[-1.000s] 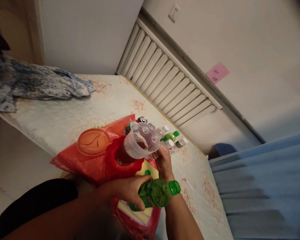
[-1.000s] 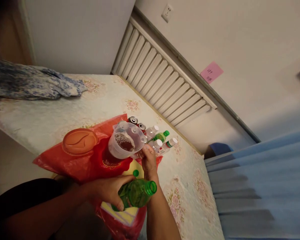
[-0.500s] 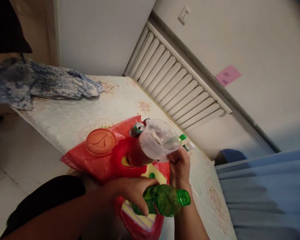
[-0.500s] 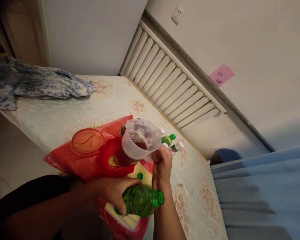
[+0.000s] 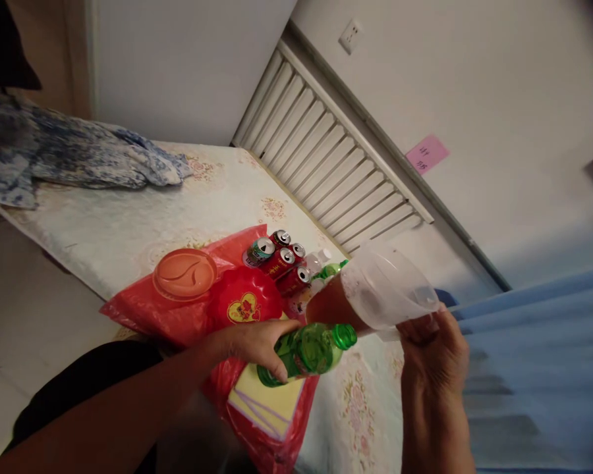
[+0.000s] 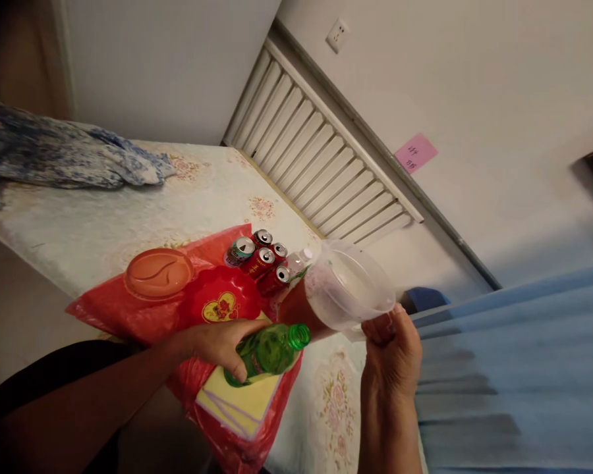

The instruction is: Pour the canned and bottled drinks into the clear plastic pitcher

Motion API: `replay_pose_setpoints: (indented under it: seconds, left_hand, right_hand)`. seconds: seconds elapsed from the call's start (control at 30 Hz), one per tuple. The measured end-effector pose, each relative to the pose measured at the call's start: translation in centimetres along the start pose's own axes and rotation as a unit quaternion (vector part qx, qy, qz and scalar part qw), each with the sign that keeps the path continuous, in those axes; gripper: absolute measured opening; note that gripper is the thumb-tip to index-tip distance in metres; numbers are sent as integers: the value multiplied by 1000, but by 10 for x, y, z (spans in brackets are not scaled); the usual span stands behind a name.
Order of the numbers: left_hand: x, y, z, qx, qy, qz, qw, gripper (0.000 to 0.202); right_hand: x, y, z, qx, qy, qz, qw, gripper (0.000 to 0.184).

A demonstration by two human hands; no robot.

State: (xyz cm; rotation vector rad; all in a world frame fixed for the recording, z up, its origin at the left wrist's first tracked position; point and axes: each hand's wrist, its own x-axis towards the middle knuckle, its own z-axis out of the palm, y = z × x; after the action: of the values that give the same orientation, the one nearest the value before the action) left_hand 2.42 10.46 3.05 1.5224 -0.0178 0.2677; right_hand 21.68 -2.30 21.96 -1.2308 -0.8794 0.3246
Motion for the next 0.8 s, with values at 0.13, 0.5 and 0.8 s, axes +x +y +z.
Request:
replay_pose_setpoints:
  seconds: [0.13,0.5,0.8]
  left_hand:
    - [4,-3,-7,-19,26,17,999,91]
    - [2,-4,-26,33,162,-11,986,73]
    - [0,-18,-43,33,241,12,970,76]
  right_hand:
    - [-8,-7,-22,-5,43,12,999,45]
    - [-13,4,-71,-82,16,75,994,46]
    - [-15,11,-65,-112,-13,104,988,51]
